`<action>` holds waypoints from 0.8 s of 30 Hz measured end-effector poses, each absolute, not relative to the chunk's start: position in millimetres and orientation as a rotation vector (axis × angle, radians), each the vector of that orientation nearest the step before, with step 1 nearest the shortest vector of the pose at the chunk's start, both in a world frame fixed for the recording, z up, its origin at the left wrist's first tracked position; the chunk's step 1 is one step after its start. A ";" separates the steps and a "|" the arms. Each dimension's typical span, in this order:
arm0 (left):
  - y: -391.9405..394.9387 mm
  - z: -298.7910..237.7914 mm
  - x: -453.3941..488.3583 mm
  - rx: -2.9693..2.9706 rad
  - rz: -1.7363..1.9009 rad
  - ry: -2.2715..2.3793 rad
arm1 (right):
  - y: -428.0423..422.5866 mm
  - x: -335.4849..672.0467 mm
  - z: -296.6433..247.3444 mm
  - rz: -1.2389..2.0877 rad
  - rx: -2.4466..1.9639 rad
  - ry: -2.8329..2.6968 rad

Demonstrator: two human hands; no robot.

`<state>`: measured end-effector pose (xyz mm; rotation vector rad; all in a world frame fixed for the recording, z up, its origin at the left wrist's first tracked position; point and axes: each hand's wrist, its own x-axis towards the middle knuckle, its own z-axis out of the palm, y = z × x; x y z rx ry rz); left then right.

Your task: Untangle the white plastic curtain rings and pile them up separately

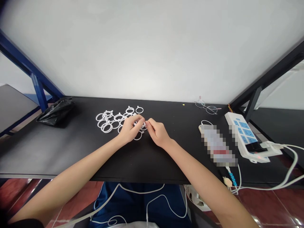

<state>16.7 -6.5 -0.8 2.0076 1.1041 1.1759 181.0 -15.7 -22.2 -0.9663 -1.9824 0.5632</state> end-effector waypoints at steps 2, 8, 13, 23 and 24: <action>-6.2 -1.3 16.6 2.024 1.177 1.110 | -16.0 180.6 -21.9 0.570 -0.965 -1.985; -5.8 -2.3 16.9 2.053 1.184 1.116 | -16.0 179.8 -22.4 0.579 -0.973 -1.974; -5.7 -2.2 16.8 2.052 1.184 1.095 | -14.7 180.3 -23.1 0.553 -0.971 -1.982; -5.1 -3.6 16.3 2.083 1.182 1.107 | -14.5 180.6 -24.0 0.571 -0.998 -1.967; -4.9 -4.0 16.3 2.085 1.185 1.104 | -14.4 180.6 -23.7 0.570 -0.998 -1.968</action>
